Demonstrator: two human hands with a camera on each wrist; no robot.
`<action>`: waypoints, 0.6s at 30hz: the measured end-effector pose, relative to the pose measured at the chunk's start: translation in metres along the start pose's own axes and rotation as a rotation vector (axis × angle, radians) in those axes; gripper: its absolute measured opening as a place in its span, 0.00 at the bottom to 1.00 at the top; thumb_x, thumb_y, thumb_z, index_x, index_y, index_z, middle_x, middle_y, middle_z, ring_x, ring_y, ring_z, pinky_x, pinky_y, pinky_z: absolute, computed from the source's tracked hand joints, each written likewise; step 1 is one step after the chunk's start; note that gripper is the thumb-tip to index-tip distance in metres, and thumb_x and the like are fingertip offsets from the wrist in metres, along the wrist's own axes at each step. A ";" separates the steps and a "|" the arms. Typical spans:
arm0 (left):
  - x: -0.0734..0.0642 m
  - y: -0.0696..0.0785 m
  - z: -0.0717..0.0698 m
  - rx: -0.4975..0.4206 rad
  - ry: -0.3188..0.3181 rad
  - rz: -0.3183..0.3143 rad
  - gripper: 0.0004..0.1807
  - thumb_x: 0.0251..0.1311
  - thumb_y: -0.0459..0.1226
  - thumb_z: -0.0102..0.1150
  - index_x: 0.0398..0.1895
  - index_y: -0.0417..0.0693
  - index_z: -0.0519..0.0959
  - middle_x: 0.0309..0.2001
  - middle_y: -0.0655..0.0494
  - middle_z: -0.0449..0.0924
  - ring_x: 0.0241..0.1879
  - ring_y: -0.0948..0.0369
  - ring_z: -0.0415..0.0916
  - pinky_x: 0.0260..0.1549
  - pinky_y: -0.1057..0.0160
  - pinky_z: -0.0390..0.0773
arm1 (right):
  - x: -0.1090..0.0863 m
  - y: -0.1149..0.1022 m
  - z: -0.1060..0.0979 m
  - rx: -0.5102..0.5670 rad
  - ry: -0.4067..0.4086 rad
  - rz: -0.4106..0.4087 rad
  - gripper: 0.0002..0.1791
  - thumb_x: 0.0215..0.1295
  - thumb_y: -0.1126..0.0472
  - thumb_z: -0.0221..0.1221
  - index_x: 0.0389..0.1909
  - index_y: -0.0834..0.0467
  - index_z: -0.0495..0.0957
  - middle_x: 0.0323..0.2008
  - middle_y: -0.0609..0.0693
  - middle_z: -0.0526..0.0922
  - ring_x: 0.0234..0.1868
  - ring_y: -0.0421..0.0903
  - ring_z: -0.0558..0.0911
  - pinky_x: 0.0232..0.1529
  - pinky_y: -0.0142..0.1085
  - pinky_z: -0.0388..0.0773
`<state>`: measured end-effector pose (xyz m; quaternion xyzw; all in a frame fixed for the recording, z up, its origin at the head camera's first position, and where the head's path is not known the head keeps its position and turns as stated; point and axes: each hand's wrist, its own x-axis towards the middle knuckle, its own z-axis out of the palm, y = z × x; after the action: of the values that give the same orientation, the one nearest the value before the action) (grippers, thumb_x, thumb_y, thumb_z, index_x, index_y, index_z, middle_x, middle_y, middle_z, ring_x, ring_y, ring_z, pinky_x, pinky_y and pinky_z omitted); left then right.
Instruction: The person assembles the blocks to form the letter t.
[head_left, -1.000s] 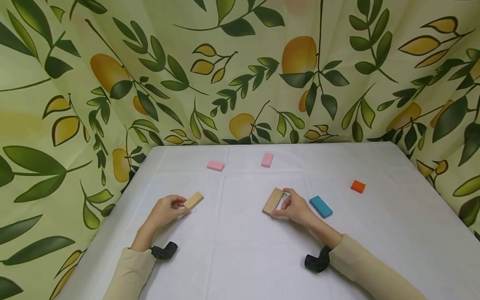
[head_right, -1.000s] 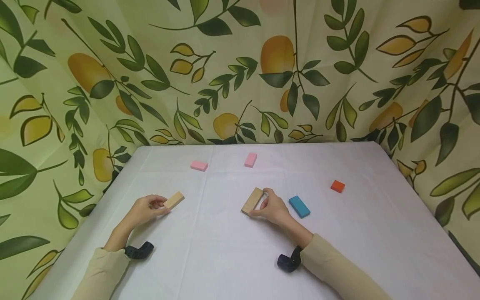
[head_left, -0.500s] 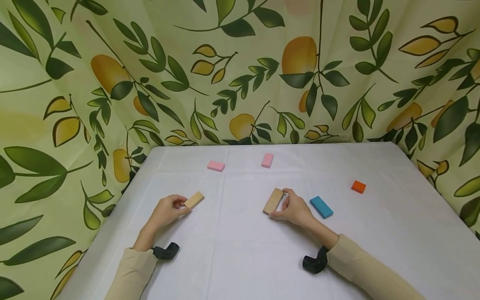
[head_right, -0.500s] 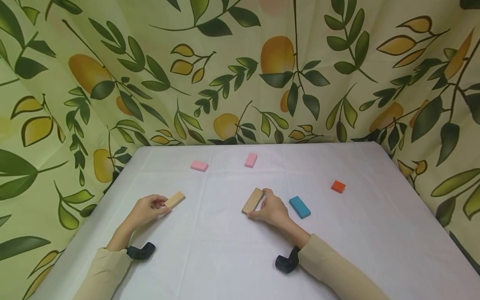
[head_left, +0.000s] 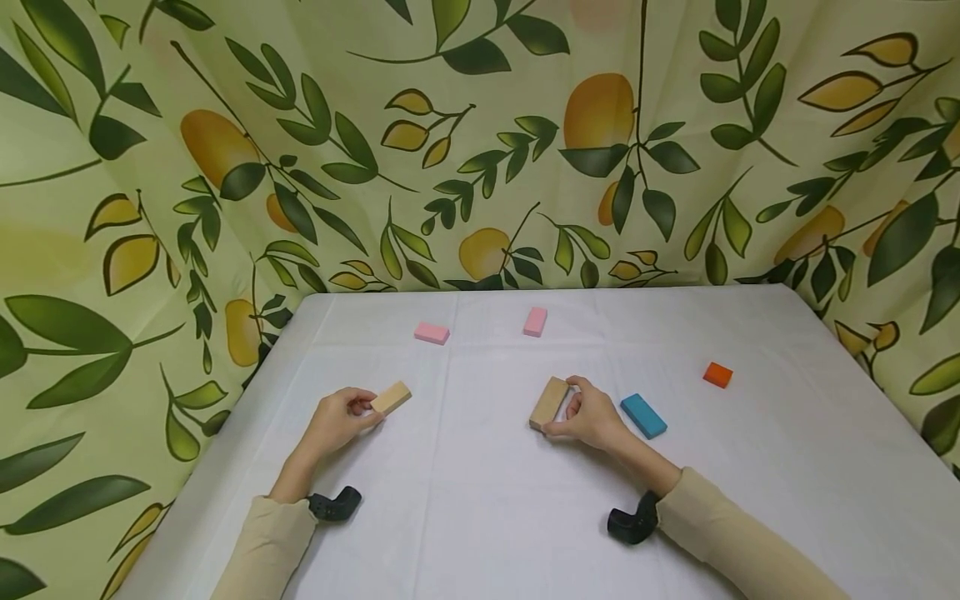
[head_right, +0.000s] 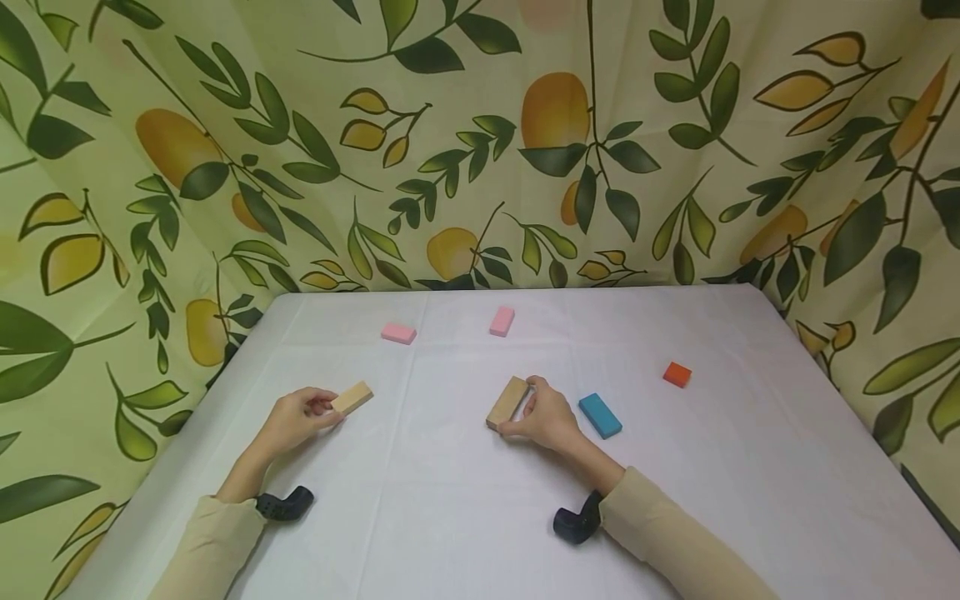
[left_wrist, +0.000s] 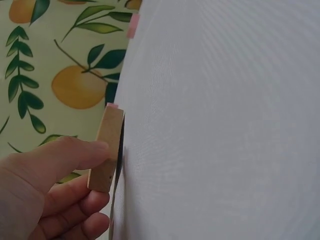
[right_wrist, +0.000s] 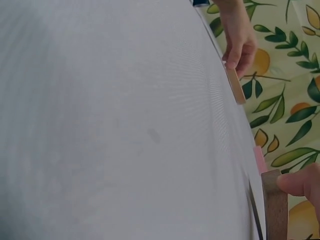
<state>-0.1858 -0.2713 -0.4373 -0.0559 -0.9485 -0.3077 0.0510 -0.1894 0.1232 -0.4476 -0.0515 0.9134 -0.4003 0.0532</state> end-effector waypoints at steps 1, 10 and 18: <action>0.001 0.000 0.001 -0.001 0.001 0.003 0.17 0.49 0.34 0.71 0.42 0.33 0.82 0.32 0.46 0.82 0.32 0.60 0.74 0.29 0.71 0.69 | 0.000 0.000 0.000 0.006 -0.003 -0.005 0.47 0.42 0.59 0.74 0.62 0.73 0.63 0.21 0.48 0.70 0.24 0.41 0.68 0.25 0.28 0.62; 0.003 0.004 0.007 -0.019 0.022 0.044 0.16 0.49 0.34 0.71 0.42 0.36 0.83 0.32 0.47 0.83 0.32 0.60 0.75 0.29 0.71 0.69 | 0.005 0.005 -0.005 0.070 -0.081 -0.079 0.47 0.40 0.63 0.73 0.62 0.72 0.62 0.19 0.45 0.69 0.22 0.38 0.67 0.25 0.28 0.64; 0.004 0.011 0.012 -0.050 0.024 0.100 0.15 0.48 0.32 0.71 0.41 0.36 0.83 0.32 0.46 0.83 0.31 0.59 0.75 0.29 0.72 0.70 | 0.009 0.005 -0.009 0.118 -0.158 -0.125 0.46 0.41 0.63 0.74 0.63 0.69 0.62 0.18 0.44 0.69 0.20 0.36 0.67 0.24 0.27 0.65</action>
<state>-0.1892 -0.2548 -0.4395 -0.1006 -0.9358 -0.3291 0.0761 -0.1995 0.1318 -0.4462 -0.1363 0.8762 -0.4507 0.1030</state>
